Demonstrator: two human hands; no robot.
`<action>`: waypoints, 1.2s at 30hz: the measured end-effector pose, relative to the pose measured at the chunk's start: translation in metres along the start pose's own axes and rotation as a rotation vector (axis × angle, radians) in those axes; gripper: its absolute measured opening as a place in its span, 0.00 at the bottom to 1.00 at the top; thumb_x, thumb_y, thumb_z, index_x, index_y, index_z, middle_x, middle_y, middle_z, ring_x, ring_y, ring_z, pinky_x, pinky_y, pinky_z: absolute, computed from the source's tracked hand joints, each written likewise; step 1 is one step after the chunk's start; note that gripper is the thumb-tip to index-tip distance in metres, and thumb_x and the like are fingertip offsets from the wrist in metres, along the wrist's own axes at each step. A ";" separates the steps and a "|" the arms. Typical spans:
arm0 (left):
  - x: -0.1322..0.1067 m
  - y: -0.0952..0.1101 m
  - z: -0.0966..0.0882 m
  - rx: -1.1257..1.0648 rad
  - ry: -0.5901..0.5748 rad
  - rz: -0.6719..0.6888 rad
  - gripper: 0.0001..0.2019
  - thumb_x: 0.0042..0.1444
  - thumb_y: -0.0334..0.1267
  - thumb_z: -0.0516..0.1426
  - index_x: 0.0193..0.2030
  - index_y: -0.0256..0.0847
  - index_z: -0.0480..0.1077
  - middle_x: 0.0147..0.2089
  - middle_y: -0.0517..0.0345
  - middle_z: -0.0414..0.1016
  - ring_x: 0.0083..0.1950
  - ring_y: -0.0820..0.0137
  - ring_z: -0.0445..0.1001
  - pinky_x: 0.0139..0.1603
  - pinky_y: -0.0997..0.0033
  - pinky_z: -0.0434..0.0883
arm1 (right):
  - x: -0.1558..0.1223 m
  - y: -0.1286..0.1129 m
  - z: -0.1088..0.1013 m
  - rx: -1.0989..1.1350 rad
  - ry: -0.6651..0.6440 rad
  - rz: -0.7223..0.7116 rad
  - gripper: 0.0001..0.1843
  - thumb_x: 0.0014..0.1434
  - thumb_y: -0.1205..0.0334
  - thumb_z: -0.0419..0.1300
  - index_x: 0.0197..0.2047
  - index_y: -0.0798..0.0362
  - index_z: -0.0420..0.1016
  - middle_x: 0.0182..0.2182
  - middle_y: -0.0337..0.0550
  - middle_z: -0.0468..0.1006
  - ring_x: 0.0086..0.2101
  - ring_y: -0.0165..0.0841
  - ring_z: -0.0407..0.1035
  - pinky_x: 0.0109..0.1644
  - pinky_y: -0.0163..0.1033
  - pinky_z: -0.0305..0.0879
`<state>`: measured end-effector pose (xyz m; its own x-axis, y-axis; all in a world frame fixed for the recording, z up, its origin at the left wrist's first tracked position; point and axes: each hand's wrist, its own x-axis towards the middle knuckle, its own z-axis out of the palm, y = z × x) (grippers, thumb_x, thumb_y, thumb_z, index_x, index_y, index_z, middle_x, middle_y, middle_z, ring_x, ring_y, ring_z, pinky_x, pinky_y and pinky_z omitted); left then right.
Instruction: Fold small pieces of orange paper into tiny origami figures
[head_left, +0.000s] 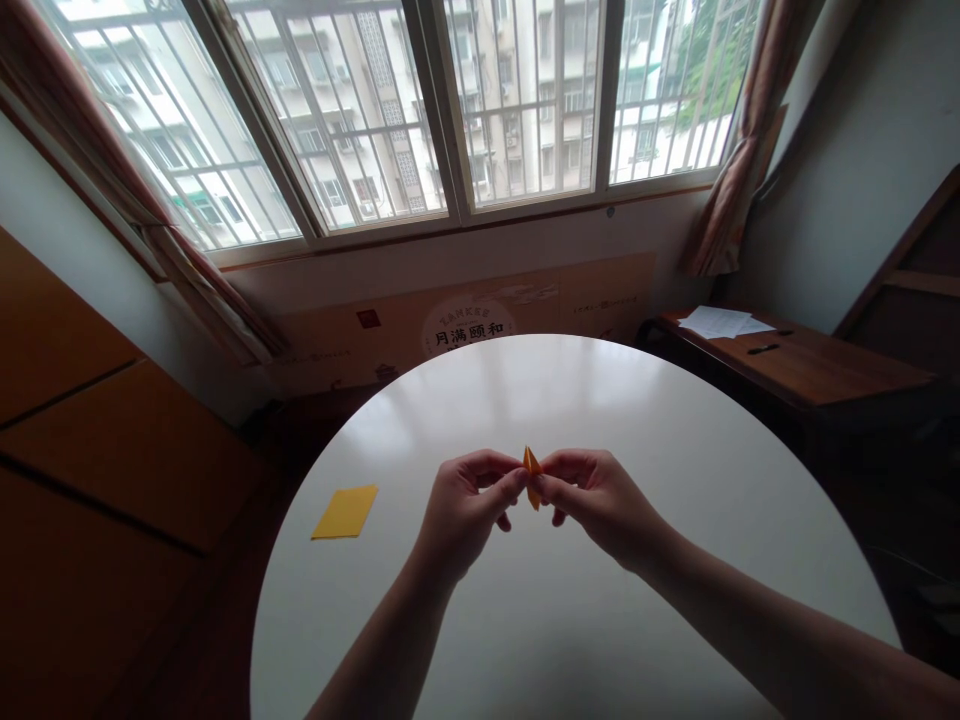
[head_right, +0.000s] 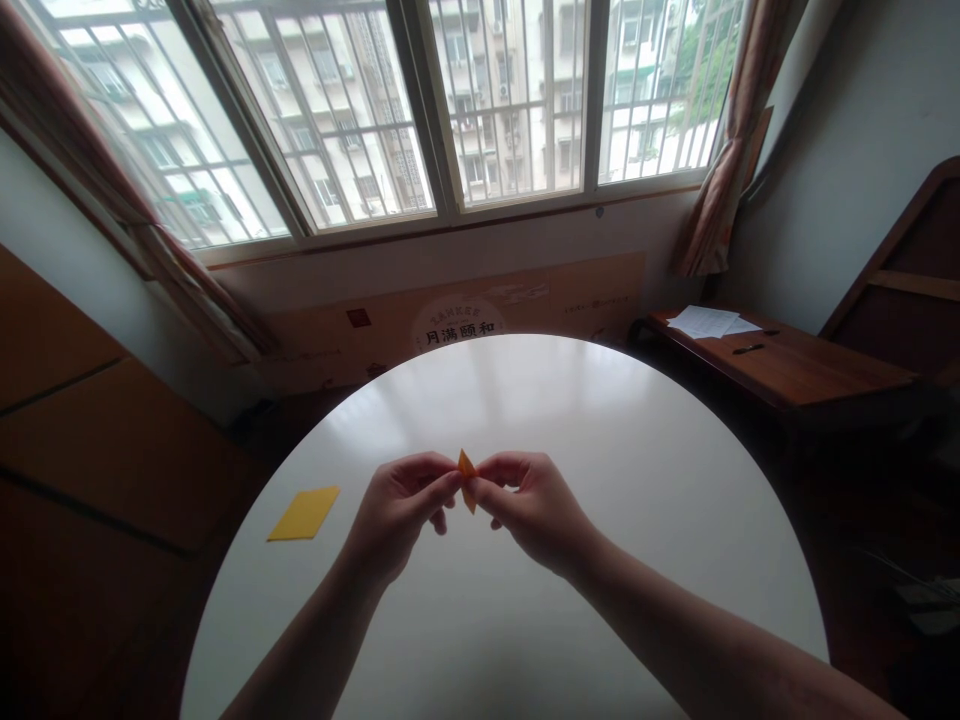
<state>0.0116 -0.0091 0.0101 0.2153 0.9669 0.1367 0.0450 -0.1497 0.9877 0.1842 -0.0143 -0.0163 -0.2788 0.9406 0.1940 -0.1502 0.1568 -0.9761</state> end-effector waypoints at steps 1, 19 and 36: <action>0.000 -0.001 0.000 0.015 0.014 0.016 0.11 0.51 0.42 0.66 0.31 0.35 0.79 0.24 0.56 0.76 0.23 0.73 0.69 0.18 0.77 0.68 | 0.000 0.000 0.000 -0.013 0.002 -0.009 0.14 0.56 0.51 0.69 0.38 0.53 0.85 0.30 0.43 0.82 0.29 0.33 0.73 0.28 0.35 0.70; -0.002 -0.004 0.005 0.102 0.039 -0.045 0.16 0.53 0.48 0.65 0.35 0.34 0.80 0.24 0.55 0.74 0.25 0.72 0.70 0.17 0.80 0.68 | 0.002 0.003 0.000 0.208 0.206 0.067 0.12 0.53 0.54 0.71 0.30 0.55 0.82 0.22 0.38 0.74 0.22 0.27 0.62 0.21 0.31 0.58; -0.003 -0.004 0.009 0.144 0.019 -0.028 0.13 0.53 0.44 0.64 0.31 0.34 0.77 0.23 0.59 0.71 0.22 0.75 0.67 0.17 0.79 0.68 | 0.001 0.005 0.006 0.233 0.126 0.097 0.07 0.55 0.58 0.68 0.33 0.54 0.80 0.25 0.38 0.73 0.26 0.28 0.63 0.22 0.30 0.58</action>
<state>0.0193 -0.0133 0.0049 0.1940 0.9745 0.1124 0.1905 -0.1499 0.9702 0.1780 -0.0146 -0.0211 -0.1851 0.9800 0.0725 -0.3467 0.0039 -0.9380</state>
